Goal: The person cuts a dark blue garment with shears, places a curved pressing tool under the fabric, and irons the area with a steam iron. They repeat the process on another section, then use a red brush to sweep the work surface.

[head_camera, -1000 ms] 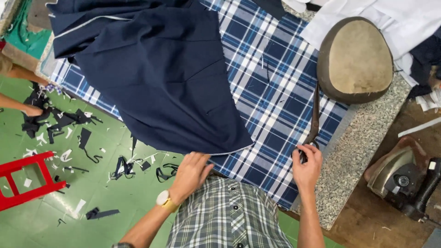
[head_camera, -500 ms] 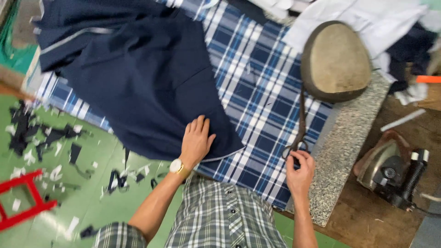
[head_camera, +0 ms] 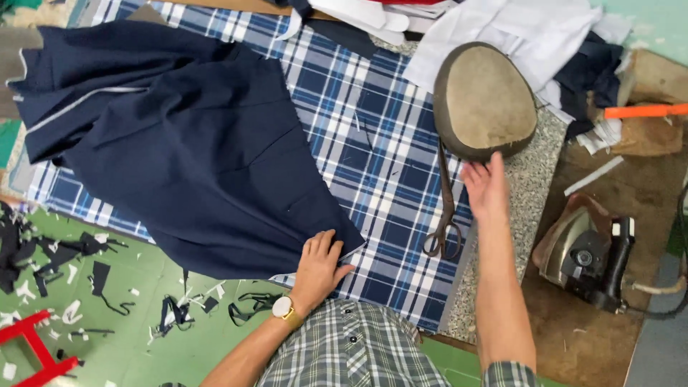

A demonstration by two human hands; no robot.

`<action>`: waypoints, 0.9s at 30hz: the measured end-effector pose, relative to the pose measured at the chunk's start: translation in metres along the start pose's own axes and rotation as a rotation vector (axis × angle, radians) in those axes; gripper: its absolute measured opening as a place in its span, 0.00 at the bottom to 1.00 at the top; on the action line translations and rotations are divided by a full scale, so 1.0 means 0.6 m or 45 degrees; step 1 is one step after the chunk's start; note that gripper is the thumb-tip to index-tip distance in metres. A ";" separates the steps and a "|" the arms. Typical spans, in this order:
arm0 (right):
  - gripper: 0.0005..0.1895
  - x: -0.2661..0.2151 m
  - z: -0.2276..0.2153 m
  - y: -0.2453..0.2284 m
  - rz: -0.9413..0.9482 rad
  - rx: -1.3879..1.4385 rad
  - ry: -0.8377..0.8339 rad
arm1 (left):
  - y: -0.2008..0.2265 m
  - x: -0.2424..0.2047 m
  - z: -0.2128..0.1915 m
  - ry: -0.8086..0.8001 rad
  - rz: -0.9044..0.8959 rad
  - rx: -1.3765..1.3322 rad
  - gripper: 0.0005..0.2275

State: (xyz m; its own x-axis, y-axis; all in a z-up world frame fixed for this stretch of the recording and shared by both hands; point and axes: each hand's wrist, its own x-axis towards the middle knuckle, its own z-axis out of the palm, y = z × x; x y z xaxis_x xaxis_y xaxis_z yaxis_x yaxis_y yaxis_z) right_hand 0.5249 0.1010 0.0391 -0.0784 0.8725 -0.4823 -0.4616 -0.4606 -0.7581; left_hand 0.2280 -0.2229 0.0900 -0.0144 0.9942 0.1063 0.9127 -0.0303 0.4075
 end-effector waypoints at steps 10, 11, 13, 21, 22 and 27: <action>0.60 0.093 0.049 -0.050 0.201 0.353 0.392 | -0.015 0.004 0.036 0.210 0.057 0.185 0.08; 0.58 0.098 0.050 -0.058 0.167 0.386 0.340 | -0.017 0.008 0.034 0.213 0.053 0.161 0.06; 0.56 0.102 0.040 -0.067 0.134 0.416 0.286 | -0.024 0.016 0.027 0.217 0.048 0.136 0.04; 0.32 -0.054 0.083 -0.117 -0.291 -0.306 0.267 | -0.106 0.029 -0.085 0.241 -0.719 -0.899 0.11; 0.32 -0.074 0.086 -0.117 -0.290 -0.304 0.277 | -0.108 0.036 -0.117 0.231 -0.716 -0.899 0.11; 0.19 -0.217 0.215 -0.095 -0.106 -0.347 0.012 | -0.140 0.051 -0.216 0.613 -0.581 -0.911 0.08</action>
State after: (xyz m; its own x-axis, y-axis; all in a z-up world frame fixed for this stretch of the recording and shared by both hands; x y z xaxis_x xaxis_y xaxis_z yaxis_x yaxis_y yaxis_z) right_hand 0.4474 0.0349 0.2015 -0.0417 0.9081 -0.4167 -0.2112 -0.4156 -0.8847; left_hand 0.0979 -0.2030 0.1763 -0.6154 0.7824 0.0954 0.3161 0.1341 0.9392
